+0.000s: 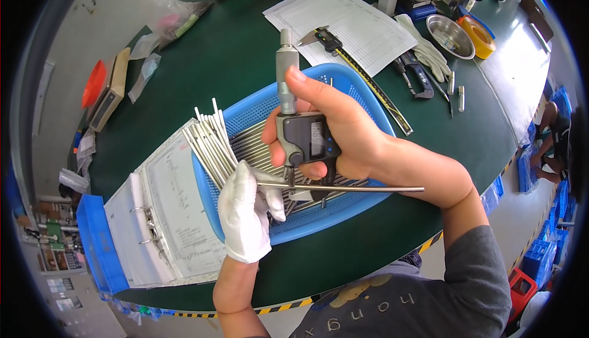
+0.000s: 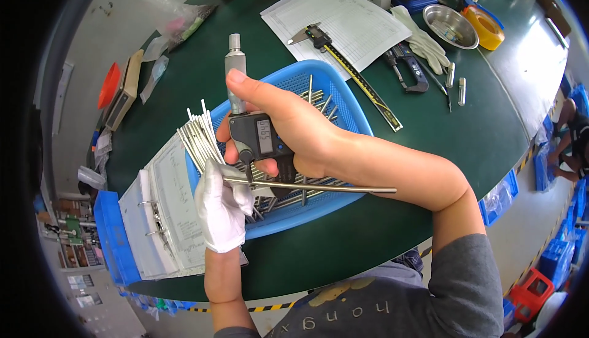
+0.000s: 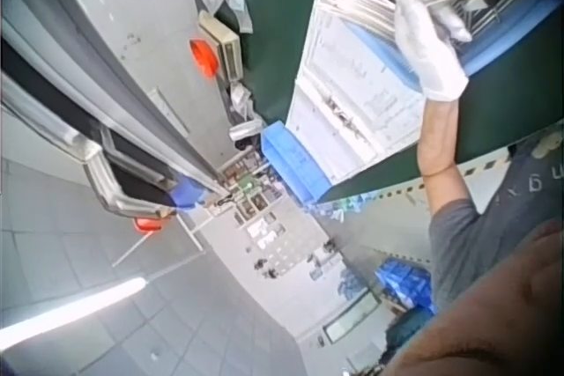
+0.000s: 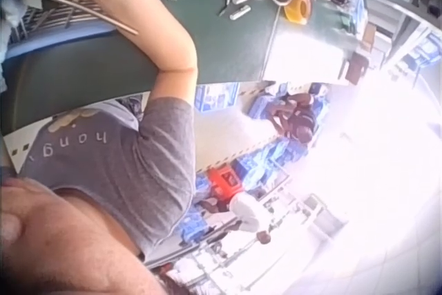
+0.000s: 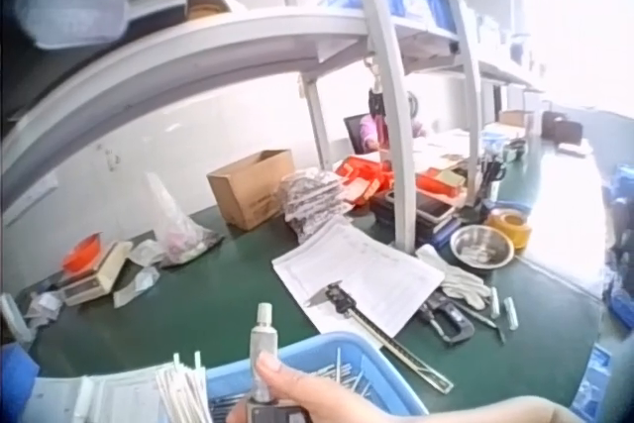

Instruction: Measure the dimensions of metal rods using a digital caliper and a micrometer in a factory setting.

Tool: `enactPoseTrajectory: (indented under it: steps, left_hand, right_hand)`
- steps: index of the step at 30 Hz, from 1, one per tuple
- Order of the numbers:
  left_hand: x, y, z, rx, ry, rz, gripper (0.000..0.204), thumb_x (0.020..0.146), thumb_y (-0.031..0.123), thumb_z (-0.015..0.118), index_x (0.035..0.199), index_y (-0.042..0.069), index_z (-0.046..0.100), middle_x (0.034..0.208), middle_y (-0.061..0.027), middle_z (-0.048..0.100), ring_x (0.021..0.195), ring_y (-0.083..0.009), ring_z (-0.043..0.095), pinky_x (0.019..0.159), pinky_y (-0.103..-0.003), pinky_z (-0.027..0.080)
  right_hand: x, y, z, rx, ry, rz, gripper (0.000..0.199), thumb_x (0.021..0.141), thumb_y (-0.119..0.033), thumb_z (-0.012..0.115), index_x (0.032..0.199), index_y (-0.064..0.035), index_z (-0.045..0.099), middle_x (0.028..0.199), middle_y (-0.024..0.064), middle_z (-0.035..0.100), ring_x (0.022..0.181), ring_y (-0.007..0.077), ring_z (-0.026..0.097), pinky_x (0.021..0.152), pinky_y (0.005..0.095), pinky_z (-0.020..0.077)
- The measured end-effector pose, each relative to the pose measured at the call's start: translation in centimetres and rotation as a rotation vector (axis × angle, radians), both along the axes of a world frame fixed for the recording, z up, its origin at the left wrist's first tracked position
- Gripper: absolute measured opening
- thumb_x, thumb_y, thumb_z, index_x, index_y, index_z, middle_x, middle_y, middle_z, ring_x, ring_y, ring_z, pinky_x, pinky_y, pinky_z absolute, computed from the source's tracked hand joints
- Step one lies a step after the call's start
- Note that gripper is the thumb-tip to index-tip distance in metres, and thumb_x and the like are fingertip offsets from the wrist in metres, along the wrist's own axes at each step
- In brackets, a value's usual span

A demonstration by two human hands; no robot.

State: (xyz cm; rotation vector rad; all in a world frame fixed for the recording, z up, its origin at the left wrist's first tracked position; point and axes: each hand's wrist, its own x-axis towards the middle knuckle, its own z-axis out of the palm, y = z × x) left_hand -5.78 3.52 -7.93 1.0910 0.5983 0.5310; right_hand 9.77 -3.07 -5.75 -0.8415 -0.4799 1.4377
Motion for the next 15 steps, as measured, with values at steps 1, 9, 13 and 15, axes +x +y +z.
enactPoseTrajectory:
  steps: [1,9,13,15]
  left_hand:
    - [-0.11,0.01,0.07,0.012,0.010,0.010,0.035,0.091,0.029,0.034,0.076,0.001,0.050,0.052,-0.0074,0.047,0.042,-0.0122,0.042,0.041,-0.022,0.036]
    - [-0.27,0.07,-0.37,0.049,-0.012,0.049,0.035,0.091,0.029,0.035,0.078,0.000,0.050,0.052,-0.0084,0.047,0.042,-0.0127,0.042,0.041,-0.021,0.037]
    - [-0.23,0.07,-0.33,0.050,-0.032,0.030,0.033,0.091,0.028,0.035,0.079,0.001,0.048,0.052,-0.0084,0.048,0.042,-0.0127,0.043,0.041,-0.021,0.037]
    - [-0.31,0.11,-0.13,0.061,-0.024,0.024,0.032,0.091,0.028,0.035,0.079,0.001,0.047,0.052,-0.0083,0.048,0.042,-0.0127,0.043,0.041,-0.021,0.037]
  right_hand:
    - [-0.03,0.02,-0.10,0.002,0.000,-0.001,0.065,0.083,-0.056,0.030,0.079,0.0032,0.056,0.064,0.0133,0.057,0.037,0.0137,0.042,0.033,0.0204,0.0348]
    - [-0.02,-0.17,-0.28,0.022,0.031,-0.001,0.067,0.085,-0.053,0.021,0.089,0.0049,0.053,0.072,0.0164,0.058,0.044,0.0147,0.045,0.038,0.0222,0.0372]
    - [-0.13,-0.06,-0.04,0.006,0.042,-0.029,0.066,0.085,-0.052,0.022,0.089,0.0052,0.054,0.072,0.0162,0.058,0.044,0.0147,0.045,0.038,0.0226,0.0371]
    - [-0.18,-0.02,0.01,-0.003,0.057,-0.027,0.067,0.084,-0.054,0.022,0.089,0.0050,0.054,0.071,0.0157,0.058,0.045,0.0146,0.045,0.038,0.0220,0.0373]
